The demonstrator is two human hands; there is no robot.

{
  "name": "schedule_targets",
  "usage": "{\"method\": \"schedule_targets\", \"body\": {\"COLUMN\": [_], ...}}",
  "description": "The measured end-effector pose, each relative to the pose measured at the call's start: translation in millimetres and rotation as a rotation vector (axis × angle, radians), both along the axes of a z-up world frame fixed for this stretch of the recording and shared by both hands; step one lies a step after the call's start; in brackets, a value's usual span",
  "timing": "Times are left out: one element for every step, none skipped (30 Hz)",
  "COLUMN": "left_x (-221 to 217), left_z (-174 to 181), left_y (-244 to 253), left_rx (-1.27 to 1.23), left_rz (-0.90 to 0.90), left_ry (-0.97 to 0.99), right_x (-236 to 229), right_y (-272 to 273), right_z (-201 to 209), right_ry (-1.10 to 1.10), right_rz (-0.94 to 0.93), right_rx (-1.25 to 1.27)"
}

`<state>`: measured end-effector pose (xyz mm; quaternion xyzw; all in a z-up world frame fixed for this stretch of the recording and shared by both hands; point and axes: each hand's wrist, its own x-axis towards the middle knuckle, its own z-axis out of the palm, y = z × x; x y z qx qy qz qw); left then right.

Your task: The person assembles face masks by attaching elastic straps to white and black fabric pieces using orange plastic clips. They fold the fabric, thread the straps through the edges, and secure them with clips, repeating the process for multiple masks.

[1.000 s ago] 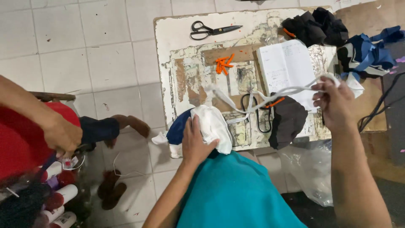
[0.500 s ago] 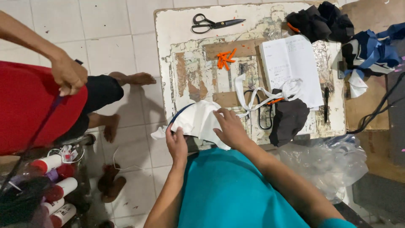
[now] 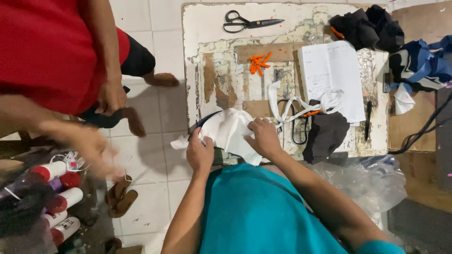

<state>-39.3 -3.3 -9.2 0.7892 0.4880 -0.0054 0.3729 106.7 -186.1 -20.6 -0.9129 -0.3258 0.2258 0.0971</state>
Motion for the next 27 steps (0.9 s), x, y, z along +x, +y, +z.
{"method": "schedule_targets", "body": {"left_x": [4.2,7.4,7.6,9.6,11.5,12.1,12.8,13.5,10.7,8.5,6.4,8.9,11.3,11.0,12.0,13.1,14.0,14.1,13.8,14.4,16.1,17.5,18.9,19.2,19.4,17.6,16.6], "left_z": [19.6,39.2,36.2,33.3,30.5,20.9,11.3,1.8,-7.5,-17.1,-26.6,-14.6,-2.6,9.9,16.1,21.8,27.5,29.6,31.9,34.5,41.4,48.2,54.8,58.6,62.2,66.0,63.4], "left_y": [1.0,2.5,3.2,4.5,5.9,6.2,6.3,6.4,8.3,10.0,11.5,13.2,15.0,16.5,18.4,19.9,21.4,21.3,21.2,22.4,22.9,22.3,22.0,21.0,20.5,19.0,19.4], "left_rx": [-0.042,-0.084,-0.085,-0.092,-0.099,-0.1,-0.073,-0.045,-0.045,-0.025,-0.004,-0.003,-0.052,-0.102,-0.103,-0.141,-0.18,-0.18,-0.212,-0.242,-0.24,-0.334,-0.427,-0.427,-0.497,-0.567,-0.567], "left_rz": [-0.015,-0.029,-0.03,-0.098,-0.166,-0.165,-0.202,-0.239,-0.24,-0.242,-0.244,-0.25,-0.24,-0.224,-0.224,-0.233,-0.243,-0.244,-0.247,-0.246,-0.244,-0.149,-0.053,-0.053,0.038,0.138,0.146], "left_ry": [-0.038,-0.076,-0.073,-0.04,-0.007,-0.006,0.103,0.212,0.213,0.209,0.204,0.202,0.189,0.18,0.182,0.132,0.081,0.082,0.049,0.013,0.011,-0.041,-0.094,-0.097,-0.118,-0.137,-0.139], "right_x": [0.0,-0.7,-2.2,-1.5,-0.9,-0.9,-0.8,-1.0,-1.1,-1.7,-2.2,-2.8,-3.4,-5.3,-6.1,-7.1,-8.2,-6.7,-5.4,-2.8,-3.1,-3.8,-4.5,-5.1,-5.6,-6.9,-8.9], "right_y": [-2.9,-5.3,-12.1,-18.0,-24.0,-26.4,-29.0,-31.7,-37.3,-43.6,-50.1,-49.2,-48.2,-46.7,-40.3,-34.3,-28.4,-26.5,-24.4,-20.8,-16.0,-12.4,-8.5,-8.9,-8.9,-9.1,-8.6], "right_z": [4.0,7.7,5.6,3.6,1.7,8.8,15.8,22.8,16.5,10.4,4.3,15.4,26.6,37.7,51.9,65.9,79.9,72.1,64.6,57.2,45.4,33.8,22.2,20.9,19.6,18.2,19.0], "right_ry": [-0.004,-0.008,-0.006,-0.003,-0.001,0.0,0.087,0.173,0.174,0.256,0.337,0.334,0.368,0.409,0.412,0.51,0.609,0.609,0.639,0.667,0.666,0.586,0.502,0.499,0.46,0.425,0.427], "right_rz": [0.007,0.015,0.014,0.011,0.008,0.008,-0.078,-0.167,-0.168,-0.212,-0.257,-0.262,-0.288,-0.309,-0.311,-0.309,-0.306,-0.308,-0.289,-0.265,-0.262,-0.292,-0.32,-0.319,-0.352,-0.378,-0.371], "right_rx": [0.09,0.18,0.179,0.313,0.447,0.447,0.535,0.623,0.624,0.583,0.542,0.544,0.581,0.616,0.616,0.678,0.74,0.74,0.733,0.728,0.729,0.55,0.373,0.374,0.326,0.276,0.273]}}
